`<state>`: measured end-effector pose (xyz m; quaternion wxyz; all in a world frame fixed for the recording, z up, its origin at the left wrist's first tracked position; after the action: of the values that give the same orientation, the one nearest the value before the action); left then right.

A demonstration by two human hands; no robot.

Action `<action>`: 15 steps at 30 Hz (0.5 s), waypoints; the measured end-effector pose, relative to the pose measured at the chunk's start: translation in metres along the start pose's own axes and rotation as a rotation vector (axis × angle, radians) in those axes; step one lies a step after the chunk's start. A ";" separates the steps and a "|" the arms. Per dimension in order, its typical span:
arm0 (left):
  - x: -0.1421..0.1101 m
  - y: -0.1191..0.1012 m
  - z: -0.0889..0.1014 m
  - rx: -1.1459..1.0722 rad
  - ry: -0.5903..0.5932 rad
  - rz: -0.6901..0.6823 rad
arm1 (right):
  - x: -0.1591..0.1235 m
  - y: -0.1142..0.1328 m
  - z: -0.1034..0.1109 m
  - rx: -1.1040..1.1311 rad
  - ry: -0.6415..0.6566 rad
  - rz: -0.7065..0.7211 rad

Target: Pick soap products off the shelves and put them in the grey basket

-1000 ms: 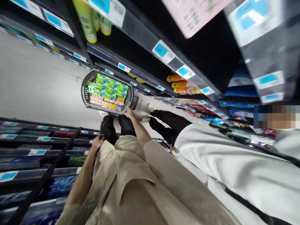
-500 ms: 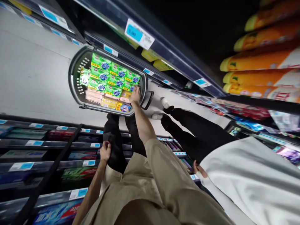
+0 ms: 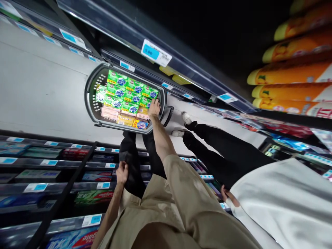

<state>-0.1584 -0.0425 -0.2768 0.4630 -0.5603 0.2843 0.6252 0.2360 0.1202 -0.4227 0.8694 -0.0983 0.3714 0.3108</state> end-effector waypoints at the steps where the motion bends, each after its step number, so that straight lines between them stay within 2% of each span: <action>1: 0.000 0.001 0.000 0.004 -0.002 0.004 | -0.001 0.000 0.000 -0.013 0.025 0.002; 5: 0.002 0.003 0.003 0.024 0.001 0.015 | -0.017 0.003 0.003 0.002 0.161 0.003; 9: -0.002 -0.008 0.018 0.058 0.006 -0.003 | -0.062 0.007 0.020 0.162 0.313 -0.099; 12: -0.009 -0.031 0.040 0.088 -0.006 -0.065 | -0.114 0.007 0.052 0.267 0.361 -0.116; 15: -0.028 -0.065 0.068 0.169 0.007 -0.159 | -0.183 -0.002 0.101 0.414 0.387 -0.091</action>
<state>-0.1316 0.0359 -0.2255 0.5557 -0.5423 0.2923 0.5582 0.1990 0.0735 -0.2221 0.7970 0.0071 0.5812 0.1644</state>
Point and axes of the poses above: each hand's wrist, its own x-axis towards the middle knuckle, its own z-axis out of the back of the hand, y = z × x, the point moved 3 cm from there along x, towards the middle knuckle, and after that the axes turned 10 degrees about y, right-handed, at the moved point
